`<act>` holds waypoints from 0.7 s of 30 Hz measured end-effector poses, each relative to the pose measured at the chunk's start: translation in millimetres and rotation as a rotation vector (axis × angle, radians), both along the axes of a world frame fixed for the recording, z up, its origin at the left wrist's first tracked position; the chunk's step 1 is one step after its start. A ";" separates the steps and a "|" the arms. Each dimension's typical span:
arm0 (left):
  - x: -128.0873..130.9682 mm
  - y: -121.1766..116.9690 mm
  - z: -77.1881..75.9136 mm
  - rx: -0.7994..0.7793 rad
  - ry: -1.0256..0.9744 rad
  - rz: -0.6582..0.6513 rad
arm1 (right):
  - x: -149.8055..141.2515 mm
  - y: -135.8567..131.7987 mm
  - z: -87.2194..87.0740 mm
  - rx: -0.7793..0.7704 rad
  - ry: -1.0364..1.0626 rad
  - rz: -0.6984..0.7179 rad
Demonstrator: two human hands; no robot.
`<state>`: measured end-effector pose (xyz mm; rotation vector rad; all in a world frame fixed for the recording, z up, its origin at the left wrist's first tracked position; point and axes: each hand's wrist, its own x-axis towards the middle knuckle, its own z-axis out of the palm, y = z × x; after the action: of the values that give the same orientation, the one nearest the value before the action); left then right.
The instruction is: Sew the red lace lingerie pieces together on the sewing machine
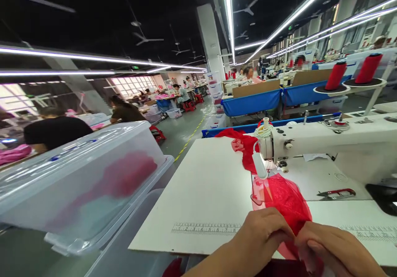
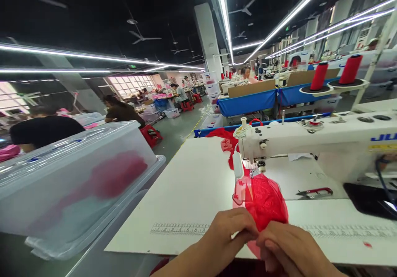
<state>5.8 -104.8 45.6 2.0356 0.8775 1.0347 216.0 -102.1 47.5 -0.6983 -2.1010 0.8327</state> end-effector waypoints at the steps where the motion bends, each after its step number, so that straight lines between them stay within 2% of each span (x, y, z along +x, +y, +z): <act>1: -0.8 0.4 -1.8 -0.028 -0.005 0.037 | 7.7 8.5 4.2 0.016 -0.043 0.009; 2: -2.2 0.9 -2.6 -0.067 -0.011 0.076 | 18.4 19.6 5.9 0.040 -0.121 -0.065; 3: -4.2 1.4 -2.8 -0.114 -0.023 0.113 | 31.6 32.3 4.7 0.135 -0.188 -0.153; 6: -9.8 3.8 -1.1 -0.307 -0.109 0.198 | 76.4 70.4 -14.3 0.366 -0.565 -0.499; 8: -11.5 5.6 0.7 -0.435 -0.195 0.223 | 100.4 88.3 -31.7 0.355 -0.833 -0.578; 10: -11.5 7.2 2.0 -0.526 -0.289 0.235 | 115.4 98.9 -45.6 0.308 -0.910 -0.575; 13: -11.0 8.9 2.6 -0.600 -0.410 0.270 | 125.7 106.5 -54.9 0.233 -0.753 -0.564; 16: -10.5 8.7 2.4 -0.651 -0.507 0.302 | 123.4 106.6 -51.4 0.110 -0.492 -0.579; 20: -5.1 7.0 3.6 -0.697 -0.608 0.324 | 89.5 78.9 -34.0 -0.006 -0.058 -0.528; 21: -2.5 6.9 4.0 -0.708 -0.628 0.319 | 75.8 66.5 -29.4 -0.096 0.025 -0.493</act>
<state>3.3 -97.8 49.6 0.9247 1.0366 1.2084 291.7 -35.5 18.1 -1.1883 -1.7596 0.6587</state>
